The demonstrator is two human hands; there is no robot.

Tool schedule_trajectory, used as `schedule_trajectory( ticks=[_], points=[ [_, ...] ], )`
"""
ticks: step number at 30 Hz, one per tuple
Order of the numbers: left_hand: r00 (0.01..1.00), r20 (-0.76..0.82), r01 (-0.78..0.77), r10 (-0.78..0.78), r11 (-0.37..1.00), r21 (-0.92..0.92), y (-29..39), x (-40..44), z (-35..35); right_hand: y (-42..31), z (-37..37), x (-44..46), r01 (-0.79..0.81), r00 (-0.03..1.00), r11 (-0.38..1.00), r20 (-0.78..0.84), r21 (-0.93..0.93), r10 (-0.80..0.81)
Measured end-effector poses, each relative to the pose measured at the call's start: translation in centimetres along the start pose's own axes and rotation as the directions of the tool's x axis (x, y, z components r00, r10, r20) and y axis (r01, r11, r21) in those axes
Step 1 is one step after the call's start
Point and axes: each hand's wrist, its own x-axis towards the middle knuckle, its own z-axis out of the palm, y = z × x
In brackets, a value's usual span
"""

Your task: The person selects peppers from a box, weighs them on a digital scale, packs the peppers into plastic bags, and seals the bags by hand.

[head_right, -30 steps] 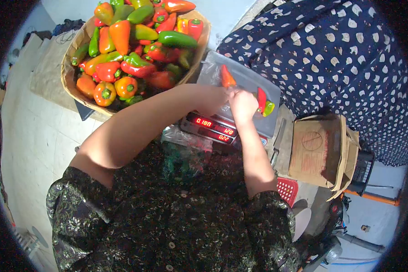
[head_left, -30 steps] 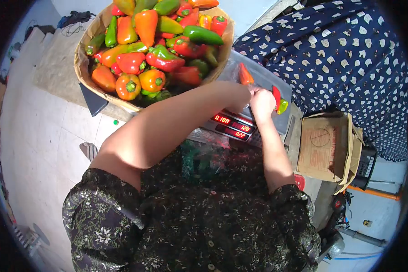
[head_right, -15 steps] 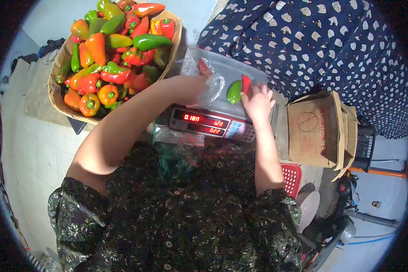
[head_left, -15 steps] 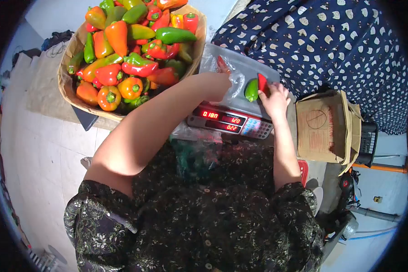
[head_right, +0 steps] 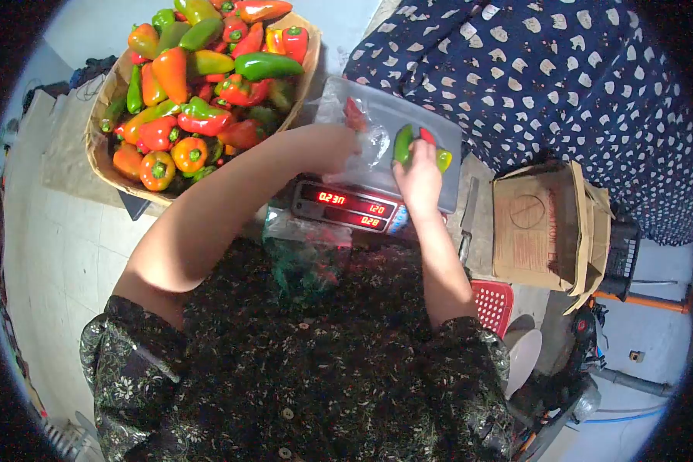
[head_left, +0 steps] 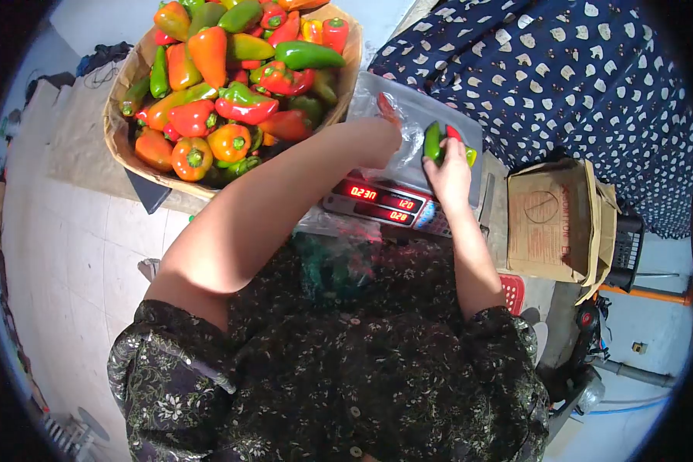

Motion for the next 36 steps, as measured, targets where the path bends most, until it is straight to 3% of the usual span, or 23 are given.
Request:
schedule_trajectory(
  ticks=[2, 3, 4, 5, 6, 8, 10, 12, 14, 15, 18, 19, 22, 26, 30, 32, 34, 36],
  points=[
    [0.996, -0.081, 0.025, -0.026, 1.000, -0.013, 0.1, -0.3, 0.0, 1.3, 0.9, 0.1, -0.045, 0.985, 0.974, -0.154, 0.223, 0.081],
    [0.992, -0.123, 0.039, -0.042, 0.999, -0.023, 0.1, -0.4, 0.1, 1.9, 0.9, 0.0, -0.223, 0.952, 0.821, -0.063, 0.525, 0.299],
    [0.995, -0.099, 0.034, -0.032, 0.999, 0.018, 0.2, -0.4, -0.2, 2.4, 0.7, -0.2, -0.374, 0.879, 0.550, 0.096, 0.746, 0.468],
    [0.997, -0.073, 0.025, -0.021, 0.998, 0.057, 0.4, -0.5, -0.7, 2.1, -0.3, -0.2, -0.408, 0.799, 0.194, 0.246, 0.892, 0.548],
    [0.999, -0.046, 0.012, -0.008, 0.995, 0.097, 0.6, -0.7, -1.1, 1.9, -1.5, -0.7, -0.402, 0.774, -0.062, 0.375, 0.914, 0.510],
    [0.981, -0.172, 0.086, -0.085, 0.996, -0.003, 0.9, -1.1, -1.2, 1.2, -2.6, -1.7, -0.431, 0.701, -0.455, 0.607, 0.779, 0.375],
    [0.944, -0.317, 0.085, -0.087, 0.996, -0.021, 1.1, -1.2, -1.0, 0.4, -2.4, -3.5, -0.571, 0.712, -0.436, 0.684, 0.696, 0.158],
    [0.878, -0.478, 0.031, -0.002, 0.998, 0.053, 1.4, -1.3, -0.2, -2.6, -2.6, -4.7, -0.672, 0.656, -0.326, 0.739, 0.665, 0.155],
    [0.864, -0.503, 0.045, 0.025, 0.991, 0.127, 3.0, -1.2, 0.5, -2.3, -0.4, -5.0, -0.658, 0.694, -0.456, 0.718, 0.599, -0.057],
    [0.857, -0.513, 0.053, 0.038, 0.985, 0.162, 3.7, -1.2, 0.9, -0.5, 2.0, -5.0, -0.641, 0.743, -0.581, 0.596, 0.502, -0.305],
    [0.876, -0.462, -0.037, 0.141, 0.973, 0.226, 4.3, -1.5, 1.1, -7.1, 0.2, -2.0, -0.577, 0.694, -0.394, 0.684, 0.716, 0.225],
    [0.840, -0.542, 0.020, 0.012, 0.998, 0.054, 4.3, -1.1, 1.6, -6.3, 1.7, -1.3, -0.597, 0.694, -0.424, 0.704, 0.681, 0.152],
    [0.865, -0.501, 0.040, 0.025, 0.992, 0.118, 4.2, -1.8, 1.1, -5.9, 3.9, -0.1, -0.644, 0.605, -0.428, 0.764, 0.635, 0.224],
    [0.879, -0.452, -0.071, 0.148, 0.980, 0.183, 3.6, -1.2, 1.6, -5.6, 5.4, 0.5, -0.678, 0.580, -0.403, 0.784, 0.615, 0.221],
    [0.898, -0.362, -0.173, 0.250, 0.957, 0.233, 3.5, -0.9, 1.9, -5.1, 6.0, 0.7, -0.724, 0.601, -0.277, 0.775, 0.632, 0.196],
    [0.895, -0.312, -0.251, 0.318, 0.939, 0.236, 3.8, -0.8, 1.6, -4.8, 6.0, 0.8, -0.742, 0.630, -0.136, 0.752, 0.657, 0.193],
    [0.867, -0.280, -0.354, 0.413, 0.904, 0.239, 4.2, -0.6, 1.1, -4.3, 5.7, 0.8, -0.727, 0.684, 0.103, 0.703, 0.679, 0.196],
    [0.778, -0.385, -0.369, 0.497, 0.857, 0.361, 4.8, -1.0, 1.2, -3.7, 5.1, 0.6, -0.580, 0.783, 0.562, 0.595, 0.589, 0.184]
  ],
)
